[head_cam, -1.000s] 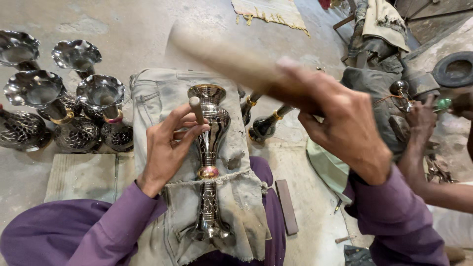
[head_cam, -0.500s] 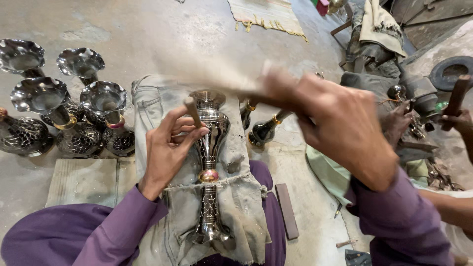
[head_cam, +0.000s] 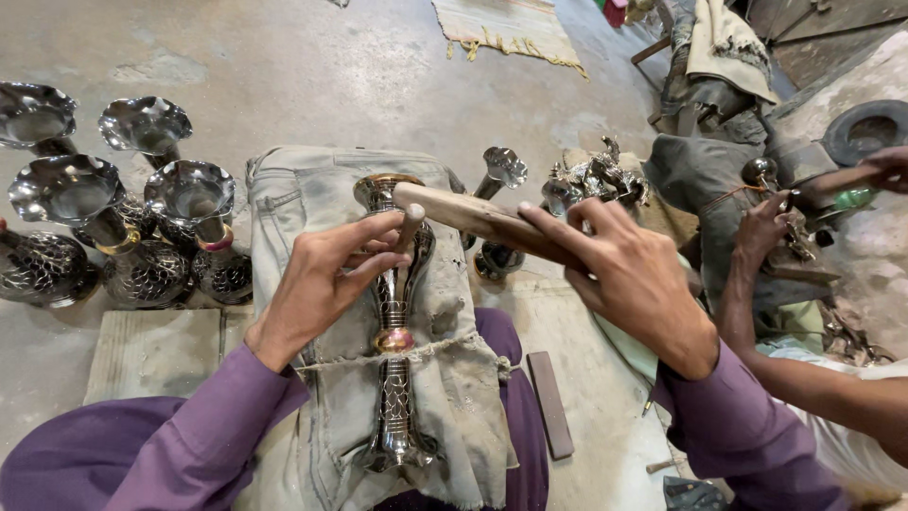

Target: The person sits on the floor with a brass vase resting on a cloth-covered cushion on their lap. They hold a small punch against the vase's surface with one hand and strike it with a wooden mallet held in the other hand, working around the vase to shape and emboss the metal.

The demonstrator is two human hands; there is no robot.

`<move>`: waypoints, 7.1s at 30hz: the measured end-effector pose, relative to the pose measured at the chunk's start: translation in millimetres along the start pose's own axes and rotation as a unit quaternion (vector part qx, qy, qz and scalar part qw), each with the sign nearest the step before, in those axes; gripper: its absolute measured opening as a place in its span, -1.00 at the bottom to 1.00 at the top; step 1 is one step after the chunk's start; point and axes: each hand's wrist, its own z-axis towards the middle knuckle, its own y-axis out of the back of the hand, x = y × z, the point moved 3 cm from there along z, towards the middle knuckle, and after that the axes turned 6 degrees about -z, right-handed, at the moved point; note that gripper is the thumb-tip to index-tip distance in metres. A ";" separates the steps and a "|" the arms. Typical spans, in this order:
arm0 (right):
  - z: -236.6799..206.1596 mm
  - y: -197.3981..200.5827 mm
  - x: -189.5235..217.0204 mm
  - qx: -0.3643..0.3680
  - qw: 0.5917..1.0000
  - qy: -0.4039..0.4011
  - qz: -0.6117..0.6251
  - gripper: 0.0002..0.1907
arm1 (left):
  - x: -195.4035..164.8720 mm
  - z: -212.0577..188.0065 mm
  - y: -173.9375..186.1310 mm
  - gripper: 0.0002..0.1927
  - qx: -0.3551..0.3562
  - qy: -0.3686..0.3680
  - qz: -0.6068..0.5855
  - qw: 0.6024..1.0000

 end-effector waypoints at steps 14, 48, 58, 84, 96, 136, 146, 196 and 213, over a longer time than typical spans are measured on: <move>-32.4 -15.6 -10.0 -0.125 0.992 -0.016 0.031 -0.19 | -10.2 10.6 -6.1 -0.54 0.069 -0.019 0.119 0.990; -22.7 13.5 1.9 -0.145 0.976 -0.055 0.155 -0.20 | -14.8 -2.0 -4.9 -0.49 0.003 0.042 0.042 0.998; -29.9 -26.4 -6.6 0.014 0.998 -0.058 0.003 -0.11 | -12.9 -0.3 -6.9 -0.47 0.006 0.029 0.009 1.000; -112.7 -94.2 11.1 -0.330 0.935 -0.018 0.125 -0.38 | -31.1 15.4 -12.3 -0.52 0.248 -0.058 0.199 0.946; -84.3 -79.5 -6.0 -0.126 0.949 -0.174 0.232 -0.32 | -16.3 2.3 0.6 -0.51 0.016 0.051 -0.027 0.998; -52.0 -24.3 7.3 -0.105 0.984 -0.129 0.058 -0.22 | -30.1 8.3 -23.2 -0.59 0.057 -0.025 0.135 0.989; -101.1 -86.8 17.9 -0.124 0.672 -0.116 0.721 -0.25 | -34.4 -15.4 -45.8 -0.50 -0.146 0.172 -0.012 0.974; 51.4 40.3 -15.5 0.021 0.997 0.069 -0.017 -0.52 | -44.4 -17.6 -59.0 -0.53 -0.209 0.168 0.053 0.962; 23.9 3.7 -52.5 -0.037 0.994 0.047 0.093 -0.32 | -38.9 -6.0 -68.8 -0.52 -0.180 0.134 0.095 0.970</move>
